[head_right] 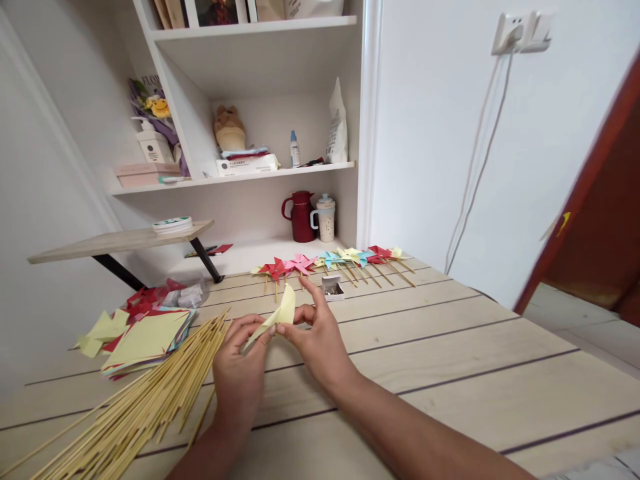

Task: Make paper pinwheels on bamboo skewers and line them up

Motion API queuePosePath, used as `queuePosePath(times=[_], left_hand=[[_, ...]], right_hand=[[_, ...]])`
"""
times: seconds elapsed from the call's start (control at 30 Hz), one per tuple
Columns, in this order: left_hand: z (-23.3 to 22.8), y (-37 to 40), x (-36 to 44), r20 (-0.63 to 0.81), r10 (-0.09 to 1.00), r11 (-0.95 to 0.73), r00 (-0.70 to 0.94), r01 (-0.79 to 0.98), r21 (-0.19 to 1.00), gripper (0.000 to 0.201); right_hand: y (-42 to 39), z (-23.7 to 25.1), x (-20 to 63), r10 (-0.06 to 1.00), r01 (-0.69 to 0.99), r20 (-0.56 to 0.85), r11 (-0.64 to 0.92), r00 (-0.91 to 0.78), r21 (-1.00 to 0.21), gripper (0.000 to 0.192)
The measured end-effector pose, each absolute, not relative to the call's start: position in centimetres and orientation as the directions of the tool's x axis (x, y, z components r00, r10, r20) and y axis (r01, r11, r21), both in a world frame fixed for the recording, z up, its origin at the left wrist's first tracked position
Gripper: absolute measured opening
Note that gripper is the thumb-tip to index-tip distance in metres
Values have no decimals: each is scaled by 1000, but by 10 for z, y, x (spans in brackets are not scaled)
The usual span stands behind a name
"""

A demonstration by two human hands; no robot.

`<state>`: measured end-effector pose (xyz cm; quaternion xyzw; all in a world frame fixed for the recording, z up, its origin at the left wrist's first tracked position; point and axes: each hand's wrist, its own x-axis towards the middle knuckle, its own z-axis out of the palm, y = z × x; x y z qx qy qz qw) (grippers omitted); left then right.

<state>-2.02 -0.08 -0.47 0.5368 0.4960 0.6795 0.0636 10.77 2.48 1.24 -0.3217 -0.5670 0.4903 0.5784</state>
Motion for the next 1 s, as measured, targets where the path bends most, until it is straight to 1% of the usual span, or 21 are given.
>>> queuePosePath(times=[0.07, 0.1, 0.13, 0.17, 0.23, 0.27, 0.3, 0.43, 0.57, 0.7, 0.8, 0.9, 1.0], left_hand=[[-5, -1, -20, 676, 615, -507, -407, 452, 734, 9], [-5, -1, -20, 681, 611, -512, -403, 455, 728, 9], [-4, -1, -20, 687, 607, -517, -399, 458, 723, 10], [-4, -1, -20, 693, 604, -522, -394, 462, 718, 10], [-3, -1, -20, 698, 602, -525, -388, 466, 712, 11], [-3, -1, -20, 698, 603, -523, -387, 468, 712, 11], [-4, 0, -21, 695, 606, -520, -387, 469, 714, 11], [-7, 2, -23, 680, 629, -500, -377, 473, 725, 9], [-10, 2, -23, 670, 641, -490, -374, 472, 733, 12], [-8, 0, -22, 660, 644, -461, -387, 493, 738, 13], [-6, -1, -21, 633, 659, -441, -406, 473, 763, 11], [-4, 0, -22, 542, 717, -398, -438, 381, 835, 7], [-1, 1, -23, 358, 840, -297, -407, 206, 932, 10]], right_hand=[[27, 10, 108, 939, -251, 319, 280, -129, -926, 90], [28, 9, 108, 942, -269, 305, 260, -143, -927, 88], [29, 9, 109, 942, -274, 292, 240, -167, -931, 81], [29, 8, 109, 939, -266, 281, 225, -197, -937, 68], [30, 9, 111, 928, -228, 272, 216, -256, -950, 35], [31, 9, 112, 923, -211, 273, 220, -272, -953, 24], [30, 10, 112, 920, -199, 276, 226, -278, -954, 18], [30, 12, 113, 929, -172, 263, 224, -261, -959, 17], [31, 11, 112, 936, -145, 247, 216, -252, -966, 16], [31, 11, 114, 924, -118, 283, 261, -256, -958, 17], [30, 13, 115, 920, -93, 308, 294, -244, -951, 16], [29, 14, 115, 915, -76, 321, 312, -246, -947, 15], [30, 15, 116, 909, -75, 335, 327, -249, -942, 16]])
